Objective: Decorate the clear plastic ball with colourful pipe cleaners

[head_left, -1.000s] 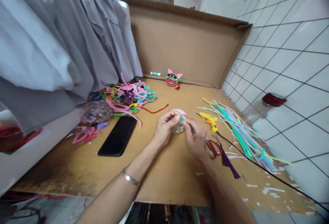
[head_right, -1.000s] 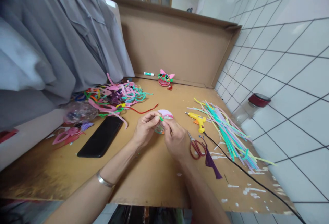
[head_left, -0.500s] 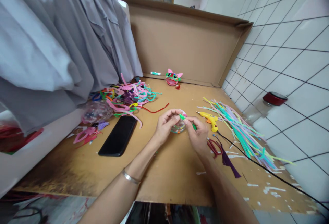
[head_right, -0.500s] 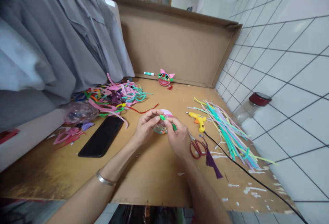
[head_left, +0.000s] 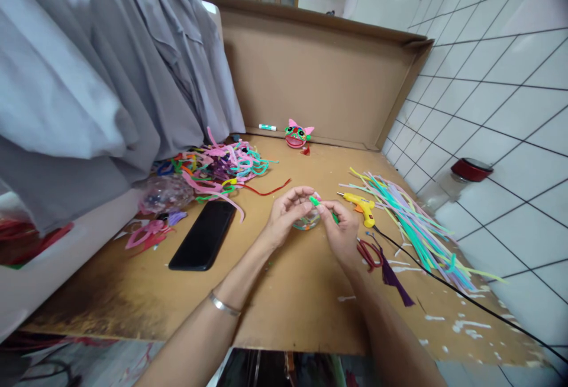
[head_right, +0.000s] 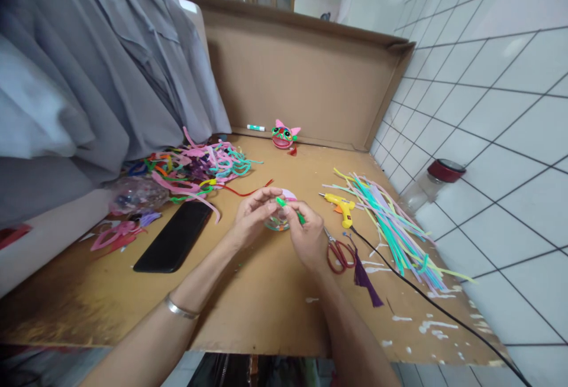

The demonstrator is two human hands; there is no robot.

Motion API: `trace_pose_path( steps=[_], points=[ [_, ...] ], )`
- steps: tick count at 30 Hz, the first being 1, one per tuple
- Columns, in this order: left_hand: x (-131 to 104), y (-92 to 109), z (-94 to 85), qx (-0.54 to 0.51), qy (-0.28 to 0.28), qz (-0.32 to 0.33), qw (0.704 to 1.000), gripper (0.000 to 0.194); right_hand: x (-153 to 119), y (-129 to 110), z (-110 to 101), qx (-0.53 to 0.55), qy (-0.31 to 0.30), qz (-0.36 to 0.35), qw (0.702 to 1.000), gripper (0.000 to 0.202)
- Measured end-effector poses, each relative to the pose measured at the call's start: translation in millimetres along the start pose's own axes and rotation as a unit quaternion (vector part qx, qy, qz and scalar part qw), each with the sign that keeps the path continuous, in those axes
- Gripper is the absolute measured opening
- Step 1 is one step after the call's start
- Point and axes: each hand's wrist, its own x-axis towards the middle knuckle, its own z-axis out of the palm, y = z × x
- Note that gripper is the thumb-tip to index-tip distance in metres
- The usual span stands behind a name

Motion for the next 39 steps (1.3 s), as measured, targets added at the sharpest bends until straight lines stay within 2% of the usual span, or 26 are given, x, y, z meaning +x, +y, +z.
trace_pose_path(
  steps=[8,14,20,23,28,31,39],
  points=[
    [2,-4,1.7,0.055,0.013,0.010,0.998,0.027,0,2,0,0.035,-0.022,0.007,0.999,0.021],
    [2,0,4.1,0.030,0.020,0.000,0.999,0.029,1,0,0,0.084,-0.050,0.032,0.995,0.021],
    [6,11,2.3,-0.041,0.087,0.025,0.995,0.033,1,4,4,0.125,-0.089,0.059,0.986,0.029],
    [8,17,-1.6,-0.082,0.115,0.027,0.990,0.033,0,5,4,0.109,-0.061,0.046,0.991,0.035],
    [10,20,-2.8,-0.105,0.127,0.008,0.986,0.036,-2,3,4,0.028,-0.017,-0.009,0.999,0.022],
    [10,19,-1.5,-0.103,0.123,0.003,0.987,0.039,-3,1,4,-0.005,-0.002,-0.022,1.000,0.021],
    [9,16,-0.7,-0.061,0.138,0.019,0.988,0.044,-3,1,2,-0.058,-0.036,-0.021,0.997,0.025]
  ],
)
